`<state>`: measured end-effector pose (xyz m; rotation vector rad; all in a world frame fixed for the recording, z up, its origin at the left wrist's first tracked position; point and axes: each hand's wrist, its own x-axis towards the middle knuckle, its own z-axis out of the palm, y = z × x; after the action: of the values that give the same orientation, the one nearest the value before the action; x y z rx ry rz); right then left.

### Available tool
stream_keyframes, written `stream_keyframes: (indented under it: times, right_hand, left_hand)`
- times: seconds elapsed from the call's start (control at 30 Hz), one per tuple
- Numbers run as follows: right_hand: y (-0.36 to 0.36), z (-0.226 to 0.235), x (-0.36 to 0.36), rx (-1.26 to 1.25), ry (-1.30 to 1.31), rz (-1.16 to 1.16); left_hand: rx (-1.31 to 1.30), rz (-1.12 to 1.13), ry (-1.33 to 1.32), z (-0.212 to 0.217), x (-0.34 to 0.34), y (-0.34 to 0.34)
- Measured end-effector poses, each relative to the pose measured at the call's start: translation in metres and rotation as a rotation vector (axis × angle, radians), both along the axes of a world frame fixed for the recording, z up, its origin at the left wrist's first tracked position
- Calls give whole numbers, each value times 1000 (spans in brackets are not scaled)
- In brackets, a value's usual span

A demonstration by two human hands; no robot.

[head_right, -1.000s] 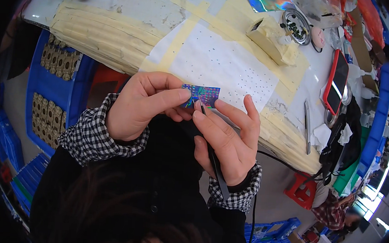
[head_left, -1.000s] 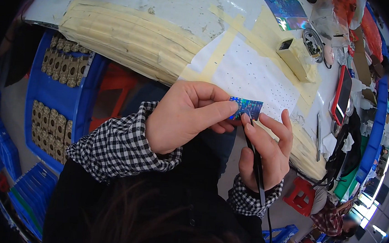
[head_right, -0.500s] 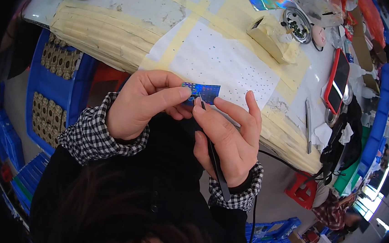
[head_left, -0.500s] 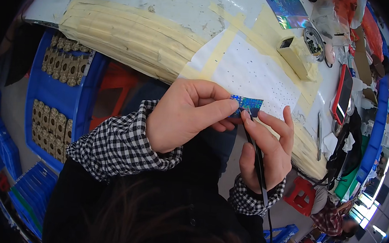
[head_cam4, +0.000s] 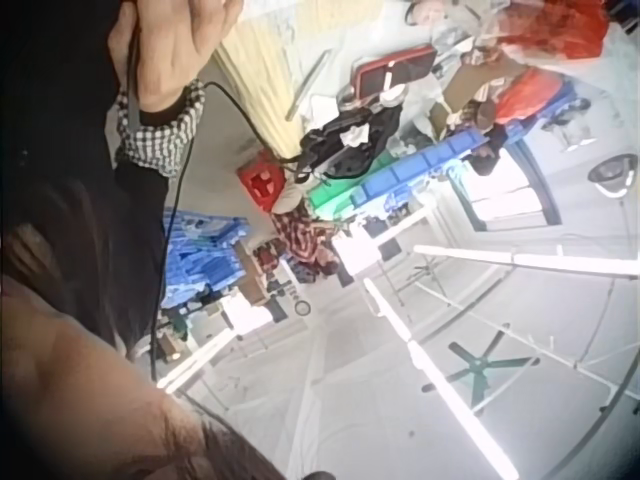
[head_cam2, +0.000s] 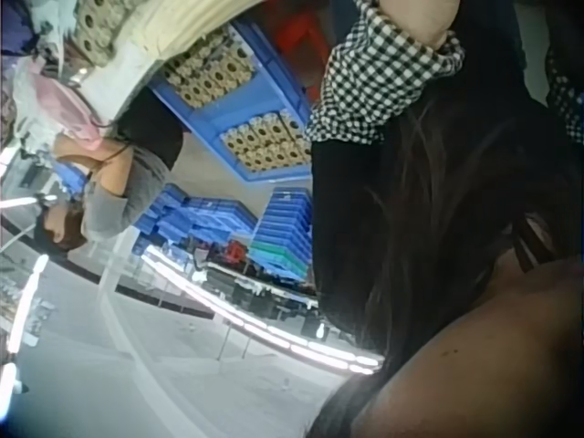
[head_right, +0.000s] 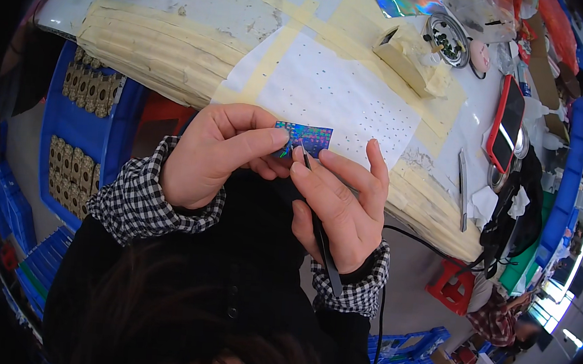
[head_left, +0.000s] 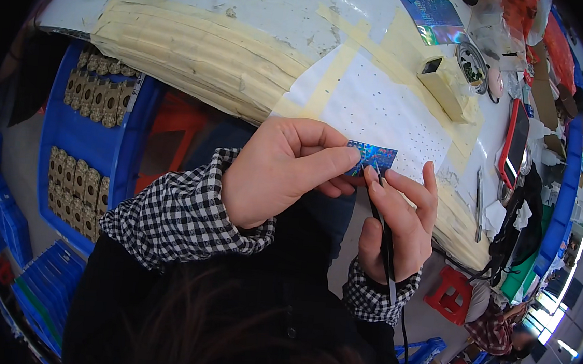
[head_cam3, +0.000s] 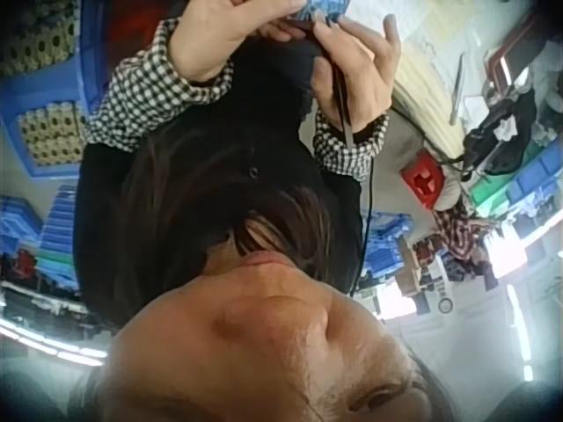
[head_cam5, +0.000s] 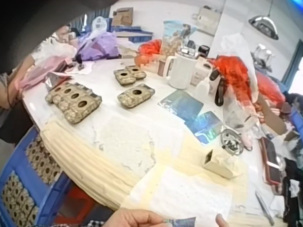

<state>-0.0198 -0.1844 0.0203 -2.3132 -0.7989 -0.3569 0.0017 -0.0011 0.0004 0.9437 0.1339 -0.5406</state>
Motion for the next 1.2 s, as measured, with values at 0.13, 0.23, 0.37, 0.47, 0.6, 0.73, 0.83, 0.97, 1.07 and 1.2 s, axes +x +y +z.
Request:
stream_keyframes:
  times: [0.13, 0.23, 0.37, 0.47, 0.6, 0.73, 0.83, 0.97, 1.07, 1.2]
  right_hand:
    - [-1, 2, 2, -10, 7, 15]
    - [-1, 1, 1, 10, 19, 6]
    - [1, -1, 0, 23, 4, 0]
    - [0, -2, 1, 20, 4, 3]
    - [0, -3, 0, 16, -1, -12]
    - [3, -3, -1, -59, -52, -17]
    - [1, -6, -2, -69, -95, -26]
    - [2, -3, -5, -239, -163, -68]
    - [2, -1, -7, -328, -233, -78]
    - [2, -3, -6, -332, -280, -83]
  left_hand:
    - [-7, 4, -2, -1, 0, 0]
    - [-1, 4, 3, 0, 0, 0]
    - [3, 4, 1, 0, 0, 0]
    - [-6, 4, -8, 0, 0, 0]
    - [-3, 1, -16, 0, 0, 0]
    - [16, -1, -21, -1, 0, 1]
    - [17, -5, -12, 0, 0, 1]
    - [9, 8, -20, -2, -1, 1]
    - [2, 4, -21, 0, 0, 2]
    - [-16, 5, -11, 0, 0, 0]
